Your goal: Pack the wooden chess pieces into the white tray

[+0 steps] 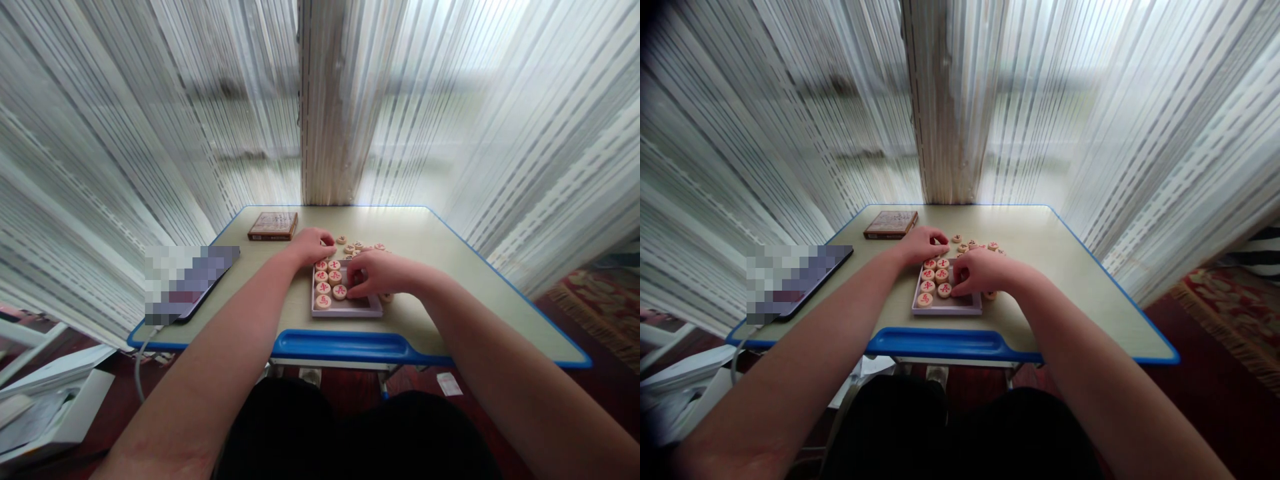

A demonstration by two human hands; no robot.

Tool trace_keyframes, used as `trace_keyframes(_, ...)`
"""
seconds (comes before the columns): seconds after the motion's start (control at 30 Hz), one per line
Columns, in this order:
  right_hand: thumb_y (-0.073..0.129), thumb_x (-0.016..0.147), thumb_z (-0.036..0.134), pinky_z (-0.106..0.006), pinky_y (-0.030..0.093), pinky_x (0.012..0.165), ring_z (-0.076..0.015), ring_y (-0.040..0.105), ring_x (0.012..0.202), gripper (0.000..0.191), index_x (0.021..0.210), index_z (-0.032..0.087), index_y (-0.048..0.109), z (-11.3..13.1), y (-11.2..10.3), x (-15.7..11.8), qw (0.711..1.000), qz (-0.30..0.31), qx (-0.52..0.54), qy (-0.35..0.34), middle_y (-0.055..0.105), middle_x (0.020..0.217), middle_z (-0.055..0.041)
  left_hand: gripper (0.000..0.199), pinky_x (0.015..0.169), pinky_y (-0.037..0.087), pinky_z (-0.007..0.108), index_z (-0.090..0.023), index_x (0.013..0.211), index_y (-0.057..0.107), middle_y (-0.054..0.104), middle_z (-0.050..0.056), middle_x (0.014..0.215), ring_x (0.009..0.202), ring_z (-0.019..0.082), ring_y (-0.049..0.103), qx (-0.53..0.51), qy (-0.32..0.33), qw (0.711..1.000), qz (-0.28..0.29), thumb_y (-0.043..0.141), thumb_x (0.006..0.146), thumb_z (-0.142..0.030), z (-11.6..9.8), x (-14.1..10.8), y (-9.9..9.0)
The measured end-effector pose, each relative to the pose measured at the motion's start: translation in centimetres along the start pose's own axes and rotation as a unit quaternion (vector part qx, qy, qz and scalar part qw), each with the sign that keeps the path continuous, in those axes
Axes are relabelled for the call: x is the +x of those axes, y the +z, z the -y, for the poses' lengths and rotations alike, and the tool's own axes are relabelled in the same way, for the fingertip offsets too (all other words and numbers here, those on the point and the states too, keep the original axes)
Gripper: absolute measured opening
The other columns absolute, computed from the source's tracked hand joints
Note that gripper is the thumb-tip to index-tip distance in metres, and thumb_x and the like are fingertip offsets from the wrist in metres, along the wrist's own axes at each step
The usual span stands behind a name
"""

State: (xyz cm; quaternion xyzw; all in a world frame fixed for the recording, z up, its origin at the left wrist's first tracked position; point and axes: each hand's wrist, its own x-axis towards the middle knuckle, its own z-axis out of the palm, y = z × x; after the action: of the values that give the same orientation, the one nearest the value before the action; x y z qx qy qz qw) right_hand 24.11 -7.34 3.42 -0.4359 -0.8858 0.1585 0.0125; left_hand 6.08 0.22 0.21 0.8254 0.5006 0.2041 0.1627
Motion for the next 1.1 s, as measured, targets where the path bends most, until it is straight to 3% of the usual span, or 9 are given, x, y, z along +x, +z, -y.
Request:
trace_keyframes(0.37, 0.064, 0.068, 0.045, -0.024, 0.034, 0.056, -0.0128, 0.05, 0.06, 0.026, 0.066, 0.019, 0.061, -0.1, 0.3, 0.3, 0.999, -0.029, -0.023, -0.016, 0.059, 0.063, -0.0001, 0.029, 0.069, 0.046, 0.026, -0.018, 0.087, 0.071, 0.07, 0.003, 0.085, 0.074, 0.016, 0.06, 0.005, 0.008, 1.0, -0.001, 0.06, 0.069, -0.037, 0.2, 0.1, 0.1)
trace_keyframes(0.73, 0.063, 0.067, 0.038, -0.024, 0.031, 0.055, -0.0127, 0.048, 0.061, 0.02, 0.068, 0.018, 0.063, 0.0, -0.1, -0.1, 0.999, -0.029, -0.013, -0.018, 0.058, 0.065, -0.0009, 0.03, 0.068, 0.045, 0.026, -0.017, 0.089, 0.071, 0.07, 0.004, 0.085, 0.075, 0.017, 0.06, 0.008, 0.006, 1.0, 0.002, 0.059, 0.069, -0.036, 0.0, 0.0, 0.0)
trace_keyframes(0.83, 0.055, 0.073, 0.03, -0.025, 0.032, 0.058, -0.014, 0.048, 0.065, 0.017, 0.065, 0.017, 0.062, -0.4, -0.3, 0.0, 0.995, -0.092, -0.017, -0.027, 0.056, 0.062, -0.0019, 0.028, 0.068, 0.044, 0.027, -0.017, 0.087, 0.071, 0.07, 0.004, 0.084, 0.075, 0.018, 0.06, 0.014, 0.023, 1.0, -0.003, 0.06, 0.069, -0.035, 0.1, 0.0, 0.1)
trace_keyframes(0.97, 0.047, 0.082, 0.031, -0.027, 0.032, 0.061, -0.0152, 0.045, 0.065, 0.032, 0.055, 0.017, 0.054, -1.5, -0.1, 0.7, 0.978, -0.204, -0.048, -0.01, 0.049, 0.053, -0.0021, 0.028, 0.066, 0.044, 0.028, -0.016, 0.086, 0.07, 0.07, 0.005, 0.082, 0.07, 0.016, 0.058, -0.008, 0.039, 0.998, -0.049, 0.062, 0.069, -0.036, 0.1, 0.2, 0.1)
trace_keyframes(1.1, 0.05, 0.082, 0.03, -0.028, 0.036, 0.064, -0.015, 0.047, 0.066, 0.024, 0.064, 0.016, 0.059, -2.6, 0.5, 1.3, 0.961, -0.273, -0.039, 0.017, 0.054, 0.064, -0.0037, 0.038, 0.065, 0.044, 0.027, -0.013, 0.092, 0.067, 0.069, 0.007, 0.082, 0.069, 0.015, 0.058, -0.16, 0.039, 0.981, -0.098, 0.067, 0.067, -0.041, -0.6, 0.0, -0.2)
